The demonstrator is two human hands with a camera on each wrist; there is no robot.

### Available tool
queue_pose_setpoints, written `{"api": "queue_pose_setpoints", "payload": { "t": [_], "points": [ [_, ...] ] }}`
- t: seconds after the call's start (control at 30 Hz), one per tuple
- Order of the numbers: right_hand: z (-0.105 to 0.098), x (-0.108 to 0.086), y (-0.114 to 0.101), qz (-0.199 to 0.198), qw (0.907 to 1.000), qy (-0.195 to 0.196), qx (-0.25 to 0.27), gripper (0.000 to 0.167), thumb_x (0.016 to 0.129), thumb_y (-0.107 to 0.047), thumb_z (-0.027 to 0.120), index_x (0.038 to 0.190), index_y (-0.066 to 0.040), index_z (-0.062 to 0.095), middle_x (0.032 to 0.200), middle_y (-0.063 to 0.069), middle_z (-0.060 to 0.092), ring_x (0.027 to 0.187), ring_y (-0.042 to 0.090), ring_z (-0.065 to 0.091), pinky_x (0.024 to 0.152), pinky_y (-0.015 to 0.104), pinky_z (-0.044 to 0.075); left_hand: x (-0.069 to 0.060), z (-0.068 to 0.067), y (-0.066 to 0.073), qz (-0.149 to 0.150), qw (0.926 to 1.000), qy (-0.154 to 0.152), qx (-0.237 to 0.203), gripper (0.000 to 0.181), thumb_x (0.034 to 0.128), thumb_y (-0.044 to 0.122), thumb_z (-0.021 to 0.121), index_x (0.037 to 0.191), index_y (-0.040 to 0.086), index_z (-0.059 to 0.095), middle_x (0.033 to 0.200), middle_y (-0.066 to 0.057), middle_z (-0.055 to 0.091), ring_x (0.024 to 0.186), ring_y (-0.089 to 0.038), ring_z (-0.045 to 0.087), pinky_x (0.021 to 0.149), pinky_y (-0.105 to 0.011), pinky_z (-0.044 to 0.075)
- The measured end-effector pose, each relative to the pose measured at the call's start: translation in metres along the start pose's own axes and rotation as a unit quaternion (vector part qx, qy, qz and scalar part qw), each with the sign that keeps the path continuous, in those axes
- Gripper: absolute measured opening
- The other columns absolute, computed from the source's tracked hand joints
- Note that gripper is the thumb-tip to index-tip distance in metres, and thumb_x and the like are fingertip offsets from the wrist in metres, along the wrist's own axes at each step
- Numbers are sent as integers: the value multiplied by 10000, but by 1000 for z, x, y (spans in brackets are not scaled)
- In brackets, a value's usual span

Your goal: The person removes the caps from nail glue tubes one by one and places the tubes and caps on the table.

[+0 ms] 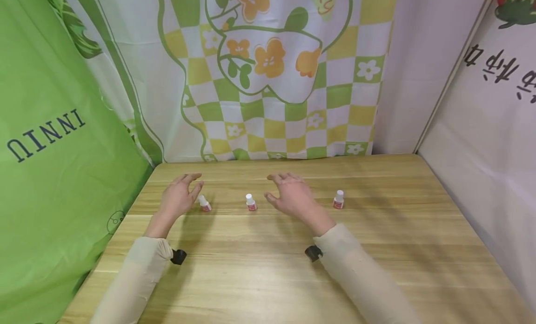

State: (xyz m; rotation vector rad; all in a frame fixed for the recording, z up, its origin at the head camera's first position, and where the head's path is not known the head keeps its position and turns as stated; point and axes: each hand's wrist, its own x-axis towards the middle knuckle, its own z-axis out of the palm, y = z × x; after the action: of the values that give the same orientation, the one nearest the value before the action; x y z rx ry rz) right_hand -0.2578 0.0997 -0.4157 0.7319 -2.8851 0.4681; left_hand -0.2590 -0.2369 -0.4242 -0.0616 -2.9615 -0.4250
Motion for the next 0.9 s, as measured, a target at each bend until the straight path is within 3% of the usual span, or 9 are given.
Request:
{"api": "queue_pose_setpoints", "payload": {
  "t": [0.43, 0.9],
  "points": [
    [5, -1, -8, 20, 9999, -19, 101, 547, 968, -462, 600, 1405, -140, 544, 1451, 154, 560, 1361, 405, 498, 1200, 543, 298, -2, -2, -2, 71, 9999, 75, -2, 474, 1057, 439, 433, 1415, 152, 550, 1426, -162, 569, 1344, -446, 486, 993, -611, 487],
    [12, 1, -16, 11, 9999, 45, 141, 541, 957, -472, 609, 1393, -156, 555, 1436, 138, 577, 1320, 392, 540, 1072, 562, 453, -5, -2, -7, 33, 9999, 86, -106, 466, 1057, 438, 435, 1400, 153, 569, 1448, -190, 550, 1343, -447, 491, 1020, -602, 473]
  ]
}}
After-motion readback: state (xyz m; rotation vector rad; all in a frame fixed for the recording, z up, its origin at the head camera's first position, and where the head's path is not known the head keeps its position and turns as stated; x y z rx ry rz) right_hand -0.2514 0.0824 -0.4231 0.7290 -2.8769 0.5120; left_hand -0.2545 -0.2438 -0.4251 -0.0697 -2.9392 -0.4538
